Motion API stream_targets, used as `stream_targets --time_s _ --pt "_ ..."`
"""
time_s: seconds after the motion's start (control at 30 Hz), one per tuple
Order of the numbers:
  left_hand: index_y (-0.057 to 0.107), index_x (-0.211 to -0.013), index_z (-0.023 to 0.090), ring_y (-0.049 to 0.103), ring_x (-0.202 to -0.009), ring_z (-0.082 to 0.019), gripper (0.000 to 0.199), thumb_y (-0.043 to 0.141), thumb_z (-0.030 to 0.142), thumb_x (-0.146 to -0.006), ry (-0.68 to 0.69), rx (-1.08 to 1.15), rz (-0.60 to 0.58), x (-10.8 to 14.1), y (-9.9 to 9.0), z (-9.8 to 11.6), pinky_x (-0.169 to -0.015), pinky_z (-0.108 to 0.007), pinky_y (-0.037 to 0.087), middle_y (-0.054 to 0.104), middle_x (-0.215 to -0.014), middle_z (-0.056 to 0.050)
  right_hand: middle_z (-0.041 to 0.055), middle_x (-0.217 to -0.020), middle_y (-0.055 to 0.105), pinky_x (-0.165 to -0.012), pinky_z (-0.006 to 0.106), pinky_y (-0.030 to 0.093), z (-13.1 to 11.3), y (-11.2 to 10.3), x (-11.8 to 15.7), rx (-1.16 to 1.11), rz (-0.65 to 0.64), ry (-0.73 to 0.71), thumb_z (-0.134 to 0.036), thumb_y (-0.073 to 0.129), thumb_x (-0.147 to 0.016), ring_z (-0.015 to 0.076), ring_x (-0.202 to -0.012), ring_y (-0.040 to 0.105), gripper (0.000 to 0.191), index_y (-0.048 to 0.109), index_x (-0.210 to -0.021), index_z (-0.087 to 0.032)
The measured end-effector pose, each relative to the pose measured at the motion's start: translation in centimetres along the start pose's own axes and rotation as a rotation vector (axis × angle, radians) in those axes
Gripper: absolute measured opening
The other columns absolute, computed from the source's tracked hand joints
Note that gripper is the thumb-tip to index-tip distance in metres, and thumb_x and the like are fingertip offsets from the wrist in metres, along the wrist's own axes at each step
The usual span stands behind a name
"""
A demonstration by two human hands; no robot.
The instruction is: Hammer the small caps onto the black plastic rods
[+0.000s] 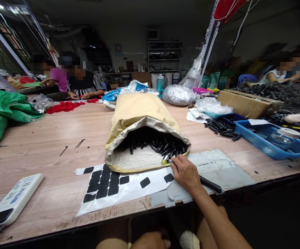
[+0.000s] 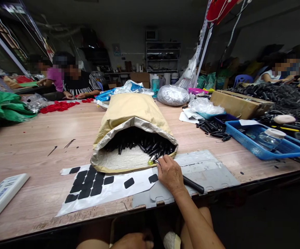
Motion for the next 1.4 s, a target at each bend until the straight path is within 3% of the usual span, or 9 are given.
stream_targets --time_s 0.23,0.4,0.53,0.6,0.67,0.83,1.03,1.23,1.4 --pt "0.064 -0.121 0.026 0.063 -0.11 -0.022 0.026 0.061 0.037 -0.097 0.115 -0.029 -0.108 4.0 -1.2 3.4 -0.089 -0.039 0.057 0.062 -0.128 -0.009 0.005 -0.092 0.06 -0.079 0.029 0.038 0.0 0.0 0.0 -0.003 -0.003 -0.006 -0.023 0.051 -0.096 0.0196 -0.091 0.054 0.014 0.064 -0.099 -0.021" --pt "0.073 -0.091 0.025 0.067 -0.077 -0.018 0.025 0.059 0.045 -0.094 0.221 -0.052 -0.112 4.7 -8.9 8.4 -0.069 -0.028 0.053 0.073 -0.087 0.0 0.0045 -0.092 0.06 -0.078 0.03 0.038 0.0 0.0 0.1 -0.004 0.006 -0.011 -0.023 0.052 -0.095 0.0196 -0.09 0.054 0.013 0.065 -0.099 -0.022" --pt "0.071 -0.098 0.018 0.068 -0.082 -0.023 0.035 0.051 0.047 -0.096 0.113 -0.241 0.783 4.1 -25.7 10.7 -0.069 -0.031 0.046 0.074 -0.087 -0.006 0.0042 -0.092 0.06 -0.079 0.029 0.038 0.1 0.1 0.0 -0.017 -0.007 0.001 -0.023 0.051 -0.096 0.0194 -0.091 0.054 0.013 0.064 -0.098 -0.022" --pt "0.07 -0.103 0.017 0.068 -0.093 -0.028 0.031 0.057 0.043 -0.092 -0.068 -0.319 1.06 4.1 -30.6 9.8 -0.074 -0.033 0.045 0.075 -0.097 -0.012 0.0041 -0.092 0.059 -0.079 0.029 0.038 0.1 0.2 -0.1 -0.027 -0.011 0.006 -0.023 0.051 -0.096 0.0192 -0.091 0.055 0.013 0.064 -0.098 -0.021" --pt "0.068 -0.105 0.016 0.068 -0.1 -0.032 0.035 0.063 0.045 -0.087 -0.213 -0.337 1.124 3.1 -32.7 8.2 -0.076 -0.036 0.046 0.073 -0.106 -0.017 0.0039 -0.091 0.059 -0.079 0.028 0.038 0.2 0.2 -0.1 -0.035 -0.009 0.007 -0.022 0.051 -0.096 0.0189 -0.09 0.055 0.014 0.064 -0.098 -0.021" --pt "0.07 -0.093 0.016 0.069 -0.097 -0.037 0.034 0.07 0.047 -0.081 -0.28 -0.317 1.056 0.8 -32.9 5.5 -0.073 -0.038 0.046 0.074 -0.104 -0.021 0.0036 -0.089 0.059 -0.078 0.028 0.038 0.0 0.0 -0.1 -0.033 0.017 -0.017 -0.022 0.052 -0.095 0.0188 -0.089 0.055 0.013 0.064 -0.097 -0.021" --pt "0.069 -0.094 0.021 0.068 -0.094 -0.027 0.02 0.063 0.039 -0.088 -0.201 -0.334 1.084 2.7 -31.5 5.9 -0.074 -0.033 0.045 0.074 -0.101 -0.011 0.0038 -0.089 0.059 -0.078 0.029 0.038 0.0 0.0 0.0 -0.034 0.023 -0.022 -0.022 0.051 -0.096 0.019 -0.088 0.056 0.013 0.064 -0.097 -0.022" --pt "0.068 -0.089 0.022 0.061 -0.08 -0.017 0.01 0.066 0.03 -0.084 0.308 -0.287 0.904 4.2 -24.8 9.7 -0.072 -0.027 0.043 0.068 -0.087 -0.001 0.0044 -0.089 0.06 -0.078 0.029 0.039 0.1 0.0 0.0 -0.023 0.034 -0.025 -0.022 0.052 -0.094 0.0194 -0.089 0.056 0.013 0.065 -0.098 -0.022" --pt "0.068 -0.086 0.022 0.058 -0.082 -0.018 0.007 0.07 0.024 -0.08 0.418 -0.25 0.759 3.8 -20.4 9.5 -0.073 -0.029 0.042 0.066 -0.085 -0.001 0.0047 -0.092 0.06 -0.081 0.029 0.04 0.1 0.2 0.0 -0.011 0.001 -0.012 -0.024 0.052 -0.095 0.0198 -0.091 0.056 0.014 0.065 -0.101 -0.022"
Point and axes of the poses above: each hand's wrist, its own x-axis away from the middle knuckle, its own y-axis out of the palm, z = x × y, the point moved 10 cm from there along -x, towards the middle knuckle
